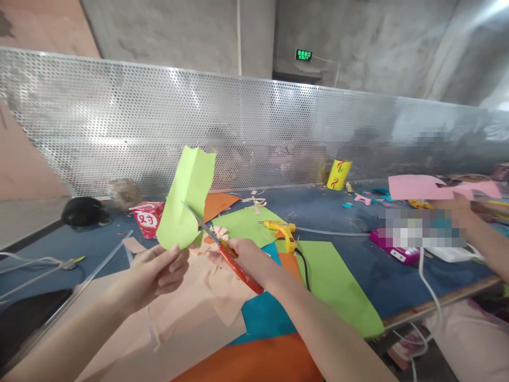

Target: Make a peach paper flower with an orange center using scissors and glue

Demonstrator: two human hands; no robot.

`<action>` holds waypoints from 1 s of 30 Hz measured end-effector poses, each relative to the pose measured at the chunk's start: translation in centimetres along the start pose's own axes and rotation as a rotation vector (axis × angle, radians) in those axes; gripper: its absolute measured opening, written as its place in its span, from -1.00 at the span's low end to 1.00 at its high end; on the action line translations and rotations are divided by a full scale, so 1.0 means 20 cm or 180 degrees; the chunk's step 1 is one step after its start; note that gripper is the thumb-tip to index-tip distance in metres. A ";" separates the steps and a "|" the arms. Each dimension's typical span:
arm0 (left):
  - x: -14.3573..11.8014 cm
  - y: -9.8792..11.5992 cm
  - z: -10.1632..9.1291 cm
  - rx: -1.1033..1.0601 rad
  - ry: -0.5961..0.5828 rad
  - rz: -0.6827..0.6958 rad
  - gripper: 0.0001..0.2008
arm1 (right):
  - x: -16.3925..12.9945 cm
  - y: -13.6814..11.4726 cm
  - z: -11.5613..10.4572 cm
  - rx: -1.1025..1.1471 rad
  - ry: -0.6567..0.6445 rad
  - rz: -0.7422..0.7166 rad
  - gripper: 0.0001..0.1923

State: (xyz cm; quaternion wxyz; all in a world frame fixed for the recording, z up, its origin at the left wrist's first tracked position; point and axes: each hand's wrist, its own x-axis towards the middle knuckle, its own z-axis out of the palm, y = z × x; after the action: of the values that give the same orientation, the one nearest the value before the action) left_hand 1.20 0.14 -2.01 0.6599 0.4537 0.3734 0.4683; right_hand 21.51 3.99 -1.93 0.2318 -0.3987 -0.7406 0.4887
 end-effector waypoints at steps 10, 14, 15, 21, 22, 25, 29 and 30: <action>-0.03 0.02 -0.02 0.1554 0.0692 0.0778 -0.66 | 0.00 0.01 0.00 0.0062 -0.0045 0.0056 -0.69; -0.04 0.03 -0.02 0.1893 0.0664 0.0720 -0.58 | -0.01 0.00 0.00 -0.0057 0.0003 0.0065 -0.70; -0.04 0.03 -0.02 0.1871 0.0632 0.0727 -0.57 | -0.01 -0.01 0.00 -0.0105 0.0042 0.0048 -0.70; -0.04 0.05 -0.04 0.1531 0.0553 0.0808 -0.58 | -0.02 -0.04 -0.01 -0.0298 0.0201 0.0068 -0.67; -0.04 0.06 -0.04 0.1499 0.0606 0.0852 -0.58 | -0.02 -0.04 -0.01 -0.0282 0.0191 0.0067 -0.67; -0.04 0.08 -0.03 0.1173 0.0969 0.1126 -0.61 | -0.02 -0.03 -0.01 -0.0202 0.0149 0.0055 -0.65; -0.02 0.07 -0.01 0.0648 0.1375 0.1652 -0.65 | -0.02 -0.02 0.00 -0.0138 -0.0020 0.0085 -0.61; -0.02 0.06 -0.01 0.0663 0.1362 0.1717 -0.66 | -0.02 -0.02 0.01 -0.0089 -0.0071 0.0107 -0.60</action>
State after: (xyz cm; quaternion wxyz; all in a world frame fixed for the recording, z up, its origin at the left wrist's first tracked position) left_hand 0.62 -0.01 -0.92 0.3697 0.4924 0.4156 0.6694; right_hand 21.48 3.39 -1.52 0.2097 -0.4088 -0.7431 0.4865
